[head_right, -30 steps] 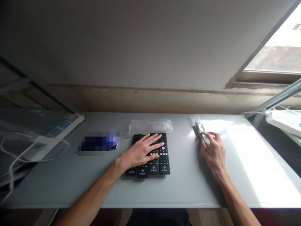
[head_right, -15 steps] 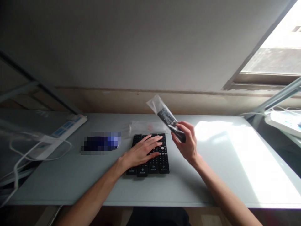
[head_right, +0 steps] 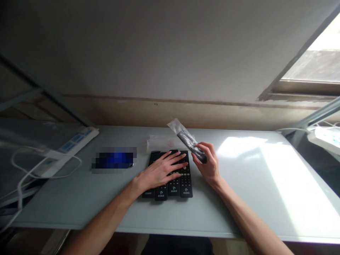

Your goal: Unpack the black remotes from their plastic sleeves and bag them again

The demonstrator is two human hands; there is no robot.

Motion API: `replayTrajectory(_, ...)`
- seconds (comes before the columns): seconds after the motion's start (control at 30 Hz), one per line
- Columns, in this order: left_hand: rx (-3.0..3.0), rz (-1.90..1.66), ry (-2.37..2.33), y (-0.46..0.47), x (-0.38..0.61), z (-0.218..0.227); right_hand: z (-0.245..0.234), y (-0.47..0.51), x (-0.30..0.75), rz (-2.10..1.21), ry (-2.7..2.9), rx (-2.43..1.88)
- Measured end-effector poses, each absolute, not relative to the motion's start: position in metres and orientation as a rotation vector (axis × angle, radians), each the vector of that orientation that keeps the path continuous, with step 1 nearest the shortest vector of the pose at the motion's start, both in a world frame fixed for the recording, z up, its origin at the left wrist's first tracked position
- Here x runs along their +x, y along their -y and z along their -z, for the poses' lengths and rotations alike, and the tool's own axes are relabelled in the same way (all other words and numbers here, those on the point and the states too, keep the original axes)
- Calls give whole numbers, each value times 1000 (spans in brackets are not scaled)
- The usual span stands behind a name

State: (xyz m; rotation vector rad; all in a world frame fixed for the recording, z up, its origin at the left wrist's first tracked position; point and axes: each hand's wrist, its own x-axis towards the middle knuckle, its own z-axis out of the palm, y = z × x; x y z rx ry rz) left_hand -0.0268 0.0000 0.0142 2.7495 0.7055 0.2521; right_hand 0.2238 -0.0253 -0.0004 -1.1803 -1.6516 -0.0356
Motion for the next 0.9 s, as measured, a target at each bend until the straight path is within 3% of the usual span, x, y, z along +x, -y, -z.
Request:
replayTrajectory(0.63,2751,-331,-697,-5,-27,-8,2,35,217,-72,1767,-1054)
replayTrajectory(0.77,2628,-520,-760,-5,-26,-15,-1,36,217,-74,1760,-1005)
replayTrajectory(0.9,2137,-761,-827,-7,-28,-23,-5,39,215,-105,1781,-934)
